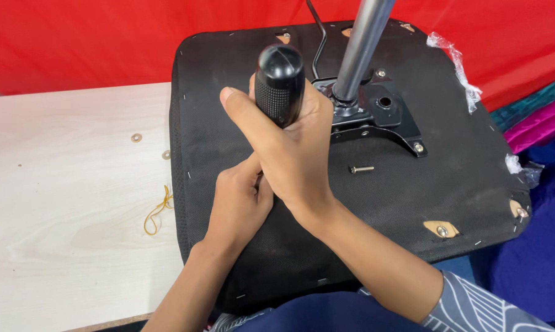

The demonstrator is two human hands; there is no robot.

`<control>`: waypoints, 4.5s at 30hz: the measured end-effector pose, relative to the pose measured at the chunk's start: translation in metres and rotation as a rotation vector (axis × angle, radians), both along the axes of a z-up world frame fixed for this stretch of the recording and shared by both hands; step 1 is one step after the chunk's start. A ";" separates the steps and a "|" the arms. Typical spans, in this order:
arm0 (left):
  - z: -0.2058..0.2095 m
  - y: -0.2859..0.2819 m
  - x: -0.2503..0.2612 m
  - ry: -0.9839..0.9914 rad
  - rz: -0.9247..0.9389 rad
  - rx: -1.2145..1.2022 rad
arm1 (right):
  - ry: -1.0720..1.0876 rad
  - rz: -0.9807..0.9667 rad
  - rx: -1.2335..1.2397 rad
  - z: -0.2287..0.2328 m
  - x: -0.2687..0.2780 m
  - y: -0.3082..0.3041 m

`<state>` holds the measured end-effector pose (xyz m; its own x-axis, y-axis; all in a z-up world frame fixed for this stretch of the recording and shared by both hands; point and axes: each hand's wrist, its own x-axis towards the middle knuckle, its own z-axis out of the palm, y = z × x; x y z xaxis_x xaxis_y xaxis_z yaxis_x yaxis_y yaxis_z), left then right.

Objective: The person uses a screwdriver to tighten screws into the underside of an office chair seat, securing the central gas-lift mechanism. The person works on multiple screw locations around the metal mounting plate, progressively tightening each fastener.

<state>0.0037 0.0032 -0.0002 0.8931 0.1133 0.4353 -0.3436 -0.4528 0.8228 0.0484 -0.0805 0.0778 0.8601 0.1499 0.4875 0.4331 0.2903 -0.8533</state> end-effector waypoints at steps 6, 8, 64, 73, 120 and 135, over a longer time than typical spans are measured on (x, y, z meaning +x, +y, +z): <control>0.001 0.001 -0.002 -0.044 -0.130 -0.091 | -0.038 0.001 0.035 -0.005 0.006 -0.003; 0.000 0.002 0.000 0.043 -0.113 -0.056 | -0.031 0.019 0.043 -0.006 0.008 -0.006; -0.006 -0.017 -0.002 0.095 0.150 -0.056 | 0.044 0.555 0.072 -0.002 0.032 -0.030; -0.001 -0.023 -0.002 0.139 0.172 -0.136 | -0.035 0.464 -0.064 0.003 0.050 -0.045; 0.004 -0.021 0.000 0.192 0.129 -0.160 | -0.131 0.461 -0.303 -0.018 0.049 -0.060; -0.001 -0.019 0.000 0.201 0.149 -0.168 | -0.036 0.421 -0.323 -0.009 0.046 -0.064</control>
